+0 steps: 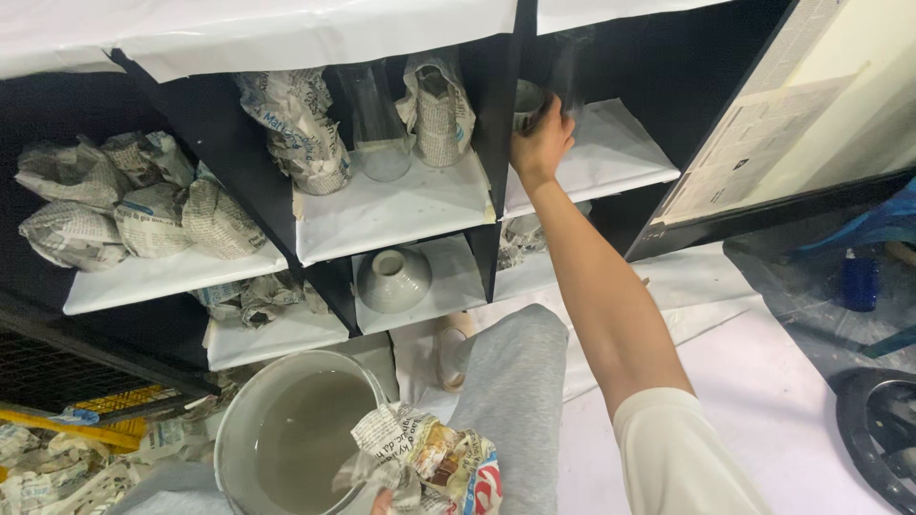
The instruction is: The person sits on the floor and wraps small ceramic items, including a glass and a cup, with newspaper. They fold the newspaper around each item and place the wrapped objects onto a nearby shelf.
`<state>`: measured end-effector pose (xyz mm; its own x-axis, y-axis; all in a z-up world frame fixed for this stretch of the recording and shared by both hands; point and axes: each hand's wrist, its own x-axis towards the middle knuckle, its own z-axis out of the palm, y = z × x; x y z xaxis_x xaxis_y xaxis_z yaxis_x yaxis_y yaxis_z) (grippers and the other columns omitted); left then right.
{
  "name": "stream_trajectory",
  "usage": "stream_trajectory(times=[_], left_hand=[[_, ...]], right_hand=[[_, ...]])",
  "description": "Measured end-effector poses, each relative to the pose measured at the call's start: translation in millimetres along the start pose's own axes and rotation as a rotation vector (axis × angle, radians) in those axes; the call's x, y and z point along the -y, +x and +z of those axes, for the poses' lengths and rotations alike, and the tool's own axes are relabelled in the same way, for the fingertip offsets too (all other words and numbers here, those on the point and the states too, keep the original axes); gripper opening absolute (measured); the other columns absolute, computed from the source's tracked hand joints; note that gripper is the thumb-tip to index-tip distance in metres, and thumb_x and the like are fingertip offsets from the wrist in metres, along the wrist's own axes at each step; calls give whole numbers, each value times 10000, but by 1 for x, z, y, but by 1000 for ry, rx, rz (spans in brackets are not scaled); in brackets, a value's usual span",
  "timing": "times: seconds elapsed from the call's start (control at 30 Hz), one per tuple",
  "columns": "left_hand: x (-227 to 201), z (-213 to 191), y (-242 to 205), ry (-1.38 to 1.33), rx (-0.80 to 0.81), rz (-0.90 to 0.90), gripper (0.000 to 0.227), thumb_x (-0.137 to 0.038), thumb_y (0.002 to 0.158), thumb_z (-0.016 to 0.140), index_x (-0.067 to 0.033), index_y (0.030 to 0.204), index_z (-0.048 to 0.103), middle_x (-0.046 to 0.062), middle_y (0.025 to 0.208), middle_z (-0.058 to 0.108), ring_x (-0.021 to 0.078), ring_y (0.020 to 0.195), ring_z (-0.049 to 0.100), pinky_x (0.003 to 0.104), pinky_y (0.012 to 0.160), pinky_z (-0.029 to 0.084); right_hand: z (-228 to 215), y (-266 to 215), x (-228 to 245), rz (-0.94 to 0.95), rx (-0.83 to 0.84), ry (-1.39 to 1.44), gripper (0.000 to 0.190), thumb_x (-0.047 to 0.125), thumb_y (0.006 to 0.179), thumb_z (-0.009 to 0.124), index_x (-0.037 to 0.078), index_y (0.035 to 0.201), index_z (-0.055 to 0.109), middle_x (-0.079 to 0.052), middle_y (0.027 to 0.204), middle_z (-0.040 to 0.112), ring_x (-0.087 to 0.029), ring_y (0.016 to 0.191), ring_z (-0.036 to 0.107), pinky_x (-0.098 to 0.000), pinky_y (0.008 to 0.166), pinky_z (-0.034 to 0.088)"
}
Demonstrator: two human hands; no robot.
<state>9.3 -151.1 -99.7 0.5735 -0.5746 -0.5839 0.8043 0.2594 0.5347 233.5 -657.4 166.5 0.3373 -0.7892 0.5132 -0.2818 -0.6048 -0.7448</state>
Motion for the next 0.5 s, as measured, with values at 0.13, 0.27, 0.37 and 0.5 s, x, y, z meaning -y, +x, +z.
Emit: stream_trajectory(times=[0.13,0.27,0.37,0.5], left_hand=[[2,-3,-8,-8,-7,0,490,-165,885,625,34,1325,540,211,1183,711,297,988,747,462,842,620],[10,-1,-12,-23,-10,-3,490,-165,885,625,38,1323,540,211,1181,712,298,989,746,465,844,619],[12,-4,-16,-32,-8,-4,490,-165,885,626,41,1322,540,211,1180,713,299,990,746,467,845,619],[10,-5,-17,-36,-2,7,490,-165,886,627,45,1320,539,211,1178,714,301,991,745,470,847,618]], right_hand=[[13,1,-11,-11,-14,35,751,223,747,859,124,1372,454,-171,1309,592,-387,1307,404,-499,1085,272],[16,1,-15,-68,-49,6,681,165,829,767,161,1448,483,-125,1373,619,-361,1344,430,-498,1131,274],[13,-2,-14,-28,-2,9,695,240,850,811,139,1454,482,-142,1343,604,-360,1332,423,-502,1129,264],[-3,-2,-6,-120,-20,6,761,238,818,843,65,1458,468,-162,1333,597,-383,1324,403,-523,1085,257]])
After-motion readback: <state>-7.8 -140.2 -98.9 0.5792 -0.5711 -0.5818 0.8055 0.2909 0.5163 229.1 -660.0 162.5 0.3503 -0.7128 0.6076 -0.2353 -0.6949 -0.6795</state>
